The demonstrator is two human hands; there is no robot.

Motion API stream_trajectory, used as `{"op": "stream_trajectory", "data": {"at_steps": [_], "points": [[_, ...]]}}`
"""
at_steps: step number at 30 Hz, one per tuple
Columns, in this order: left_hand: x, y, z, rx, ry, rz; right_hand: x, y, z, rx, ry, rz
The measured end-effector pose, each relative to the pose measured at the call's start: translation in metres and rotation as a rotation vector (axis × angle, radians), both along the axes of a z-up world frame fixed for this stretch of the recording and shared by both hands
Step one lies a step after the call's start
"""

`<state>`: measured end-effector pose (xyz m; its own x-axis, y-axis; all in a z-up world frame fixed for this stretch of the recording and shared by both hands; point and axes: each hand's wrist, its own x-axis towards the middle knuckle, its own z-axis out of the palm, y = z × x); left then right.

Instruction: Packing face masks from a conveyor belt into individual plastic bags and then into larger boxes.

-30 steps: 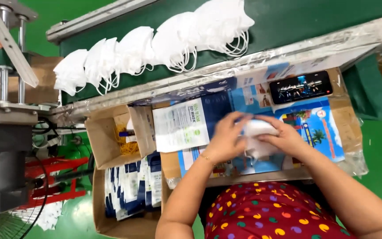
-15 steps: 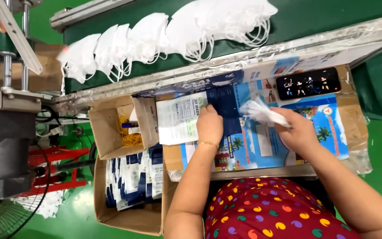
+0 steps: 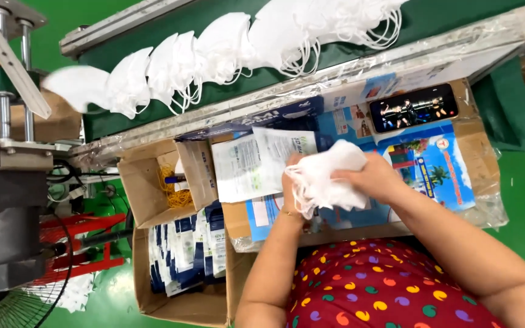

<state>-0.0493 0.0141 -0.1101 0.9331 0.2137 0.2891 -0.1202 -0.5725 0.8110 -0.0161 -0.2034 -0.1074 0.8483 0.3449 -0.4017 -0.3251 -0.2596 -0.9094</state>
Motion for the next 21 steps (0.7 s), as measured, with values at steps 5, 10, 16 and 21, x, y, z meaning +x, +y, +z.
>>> {"op": "stream_trajectory", "data": {"at_steps": [5,10,16,21], "points": [[0.002,-0.025,0.023,0.111,-0.148,-0.206,0.024,0.001,0.008,-0.288,-0.344,-0.166],[0.012,-0.022,0.006,-0.204,0.102,-0.13,0.019,-0.001,0.014,0.004,-0.508,-0.173],[0.029,-0.009,0.116,0.183,-0.449,-0.255,0.008,-0.01,0.045,-0.221,-0.371,0.151],[0.035,0.013,0.048,-0.666,0.473,-0.55,0.011,-0.033,0.024,0.26,0.13,0.056]]}}
